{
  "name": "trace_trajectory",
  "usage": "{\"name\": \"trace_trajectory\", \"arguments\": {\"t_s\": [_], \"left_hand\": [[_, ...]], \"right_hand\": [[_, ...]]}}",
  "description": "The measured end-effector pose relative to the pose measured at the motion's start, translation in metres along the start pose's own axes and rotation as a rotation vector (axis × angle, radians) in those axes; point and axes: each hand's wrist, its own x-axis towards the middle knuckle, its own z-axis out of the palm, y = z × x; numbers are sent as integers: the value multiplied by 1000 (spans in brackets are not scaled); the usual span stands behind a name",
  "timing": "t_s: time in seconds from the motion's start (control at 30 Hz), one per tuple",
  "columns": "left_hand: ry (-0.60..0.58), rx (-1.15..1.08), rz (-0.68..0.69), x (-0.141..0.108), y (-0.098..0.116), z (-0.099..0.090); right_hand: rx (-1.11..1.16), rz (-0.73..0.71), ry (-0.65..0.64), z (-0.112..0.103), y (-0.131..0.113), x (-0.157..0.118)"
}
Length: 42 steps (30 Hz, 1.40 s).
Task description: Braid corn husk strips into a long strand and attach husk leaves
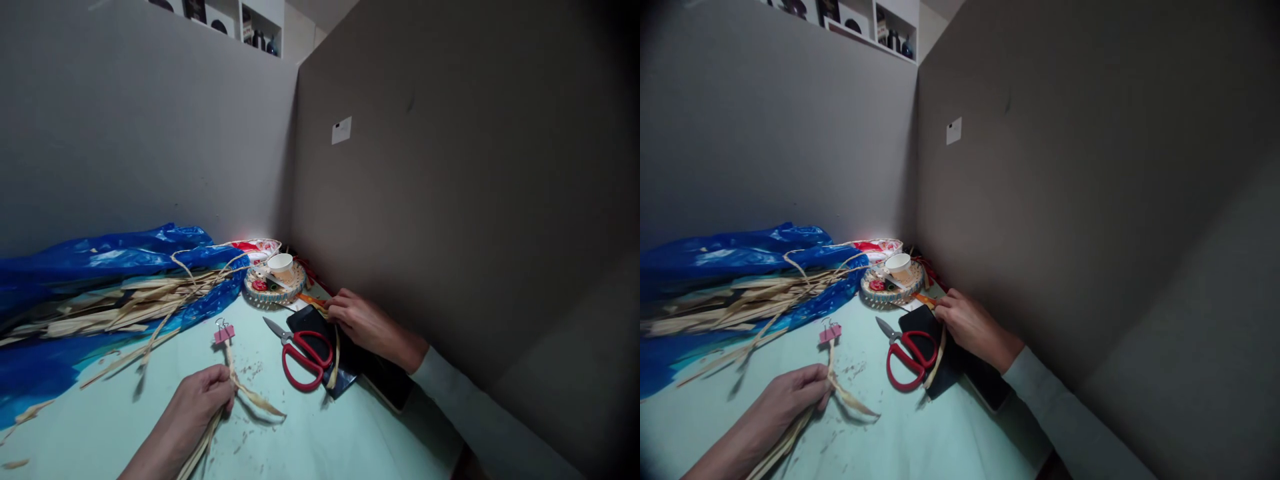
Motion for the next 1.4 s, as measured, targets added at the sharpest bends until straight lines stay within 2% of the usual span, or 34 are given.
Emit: {"name": "trace_trajectory", "arguments": {"t_s": [0.1, 0.2, 0.33, 0.43, 0.6, 0.77, 0.9, 1.0, 1.13, 1.23, 1.3, 1.4], "left_hand": [[10, -19, -16, -1, 2, 1], [22, -38, -23, -3, 5, 2], [25, -106, -4, -7, 10, 4], [10, -163, 3, -10, 12, 4], [-36, -232, -43, -13, 13, 1], [-68, -258, -98, -13, 10, -2], [-92, -272, -127, -12, 7, -3], [-100, -293, -142, -13, 8, -3], [-81, -296, -156, -15, 9, -3], [-64, -302, -142, -15, 10, -3], [-73, -328, -126, -15, 10, -2], [-83, -390, -153, -17, 10, -2]], "right_hand": [[74, 45, 70, -13, -9, 4], [234, 59, 92, -18, -33, 14], [842, 161, -108, -1, -71, 33], [1018, 222, -217, 21, -91, 47], [1042, 184, -301, 48, -97, 57], [831, 229, -339, 59, -89, 49], [712, 171, -362, 57, -88, 44], [723, 205, -370, 53, -90, 42], [709, 250, -273, 49, -92, 41], [700, 212, -226, 49, -95, 41], [731, 192, -241, 49, -99, 41], [795, 219, -372, 51, -103, 39]]}}
